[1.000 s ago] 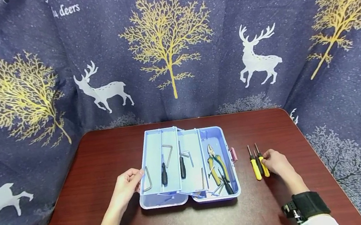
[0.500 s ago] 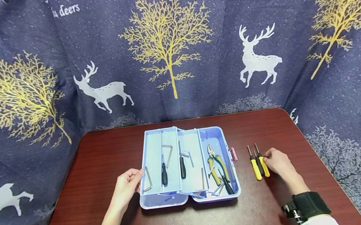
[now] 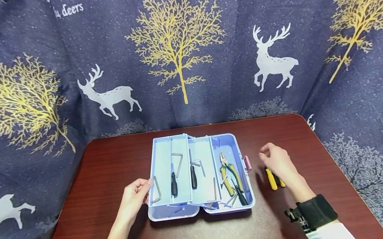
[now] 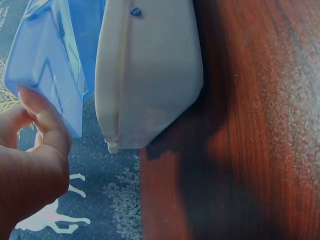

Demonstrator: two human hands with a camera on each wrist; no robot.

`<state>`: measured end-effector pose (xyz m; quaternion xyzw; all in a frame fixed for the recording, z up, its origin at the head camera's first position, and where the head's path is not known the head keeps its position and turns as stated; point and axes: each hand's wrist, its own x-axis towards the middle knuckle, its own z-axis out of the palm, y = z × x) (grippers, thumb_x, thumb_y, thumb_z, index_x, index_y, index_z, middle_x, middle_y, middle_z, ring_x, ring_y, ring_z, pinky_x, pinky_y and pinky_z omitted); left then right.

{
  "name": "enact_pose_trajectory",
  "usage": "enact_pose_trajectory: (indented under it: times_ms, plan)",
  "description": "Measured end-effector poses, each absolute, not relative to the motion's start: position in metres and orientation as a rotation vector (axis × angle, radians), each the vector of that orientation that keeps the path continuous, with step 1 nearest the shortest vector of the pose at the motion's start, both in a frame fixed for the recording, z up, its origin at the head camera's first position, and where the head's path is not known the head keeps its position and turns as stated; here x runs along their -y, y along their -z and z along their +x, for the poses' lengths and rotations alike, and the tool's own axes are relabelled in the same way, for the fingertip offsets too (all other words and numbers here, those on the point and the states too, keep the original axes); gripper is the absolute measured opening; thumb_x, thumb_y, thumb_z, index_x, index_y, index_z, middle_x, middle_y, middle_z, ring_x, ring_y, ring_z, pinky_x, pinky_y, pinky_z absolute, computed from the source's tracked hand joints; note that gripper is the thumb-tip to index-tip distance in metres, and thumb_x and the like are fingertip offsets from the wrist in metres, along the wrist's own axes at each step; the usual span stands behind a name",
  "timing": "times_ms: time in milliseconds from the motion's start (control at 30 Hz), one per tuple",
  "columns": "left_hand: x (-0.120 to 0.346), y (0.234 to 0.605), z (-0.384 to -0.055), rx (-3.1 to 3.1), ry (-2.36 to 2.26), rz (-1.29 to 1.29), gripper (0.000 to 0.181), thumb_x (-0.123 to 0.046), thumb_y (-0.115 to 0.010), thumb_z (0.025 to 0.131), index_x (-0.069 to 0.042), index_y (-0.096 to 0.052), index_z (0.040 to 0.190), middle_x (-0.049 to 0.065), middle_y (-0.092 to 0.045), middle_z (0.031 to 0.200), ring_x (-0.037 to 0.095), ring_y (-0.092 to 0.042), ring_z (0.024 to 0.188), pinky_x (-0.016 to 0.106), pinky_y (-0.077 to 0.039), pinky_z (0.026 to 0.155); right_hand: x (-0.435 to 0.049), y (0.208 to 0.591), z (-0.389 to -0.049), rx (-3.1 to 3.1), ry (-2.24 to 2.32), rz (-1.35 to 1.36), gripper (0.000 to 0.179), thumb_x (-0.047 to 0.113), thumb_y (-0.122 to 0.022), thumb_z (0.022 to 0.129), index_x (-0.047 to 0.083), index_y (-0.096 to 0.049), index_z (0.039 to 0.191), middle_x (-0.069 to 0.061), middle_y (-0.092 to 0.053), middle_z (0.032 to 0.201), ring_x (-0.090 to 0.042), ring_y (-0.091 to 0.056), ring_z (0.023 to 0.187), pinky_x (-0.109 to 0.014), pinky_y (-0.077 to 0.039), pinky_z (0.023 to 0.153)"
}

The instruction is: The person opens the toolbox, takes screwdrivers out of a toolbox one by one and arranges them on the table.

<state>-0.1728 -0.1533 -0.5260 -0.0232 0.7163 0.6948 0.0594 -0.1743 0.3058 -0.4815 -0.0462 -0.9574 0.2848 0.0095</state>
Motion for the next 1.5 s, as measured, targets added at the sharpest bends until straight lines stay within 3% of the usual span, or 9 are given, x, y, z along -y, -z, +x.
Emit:
enact_pose_trajectory:
  times_ms: [200,467,800,1033,1500]
  plan:
    - [0.152,0.524,-0.173,-2.186,-2.101,-0.051,0.02,-0.007,-0.067,0.1,0.01,-0.064,0.09,0.003,-0.057,0.062,0.009,-0.053,0.052,0.02,-0.048,0.051,-0.256,0.452,-0.179,2.953,-0.962,0.006,0.024,0.018,-0.064,0.102,0.0,-0.065,0.118,-0.02,-0.073,0.107,-0.033,-0.072,0.089,-0.045,-0.057,0.071]
    - [0.153,0.525,-0.173,-2.194,-2.105,-0.05,0.021,-0.008,-0.066,0.101,0.011,-0.063,0.091,0.002,-0.057,0.062,0.008,-0.053,0.051,0.021,-0.049,0.051,-0.18,0.421,-0.182,2.927,-0.955,0.374,0.014,0.015,-0.067,0.1,0.005,-0.071,0.109,-0.005,-0.073,0.089,-0.015,-0.064,0.075,-0.033,-0.052,0.065]
    - [0.15,0.527,-0.173,-2.214,-2.109,-0.038,0.021,-0.007,-0.065,0.101,0.011,-0.063,0.09,0.0,-0.057,0.06,0.008,-0.052,0.051,0.019,-0.048,0.05,-0.101,0.421,-0.183,2.971,-0.835,0.82,0.007,0.011,-0.069,0.097,0.008,-0.075,0.1,-0.001,-0.074,0.087,-0.015,-0.066,0.078,-0.029,-0.053,0.071]
    - [0.149,0.528,-0.173,-2.186,-2.105,-0.071,0.02,-0.006,-0.065,0.102,0.01,-0.063,0.09,0.002,-0.057,0.061,0.009,-0.053,0.051,0.02,-0.048,0.05,-0.075,0.43,-0.182,3.017,-0.741,0.986,0.007,0.008,-0.072,0.097,0.008,-0.076,0.092,-0.001,-0.072,0.082,-0.013,-0.061,0.072,-0.029,-0.051,0.067]
    - [0.147,0.525,-0.171,-2.196,-2.087,-0.101,0.02,-0.007,-0.065,0.102,0.011,-0.064,0.091,0.003,-0.057,0.061,0.01,-0.052,0.052,0.02,-0.048,0.05,-0.068,0.433,-0.179,3.148,-0.644,0.923,0.006,0.015,-0.076,0.096,0.013,-0.077,0.091,0.003,-0.069,0.08,-0.012,-0.057,0.071,-0.028,-0.049,0.068]
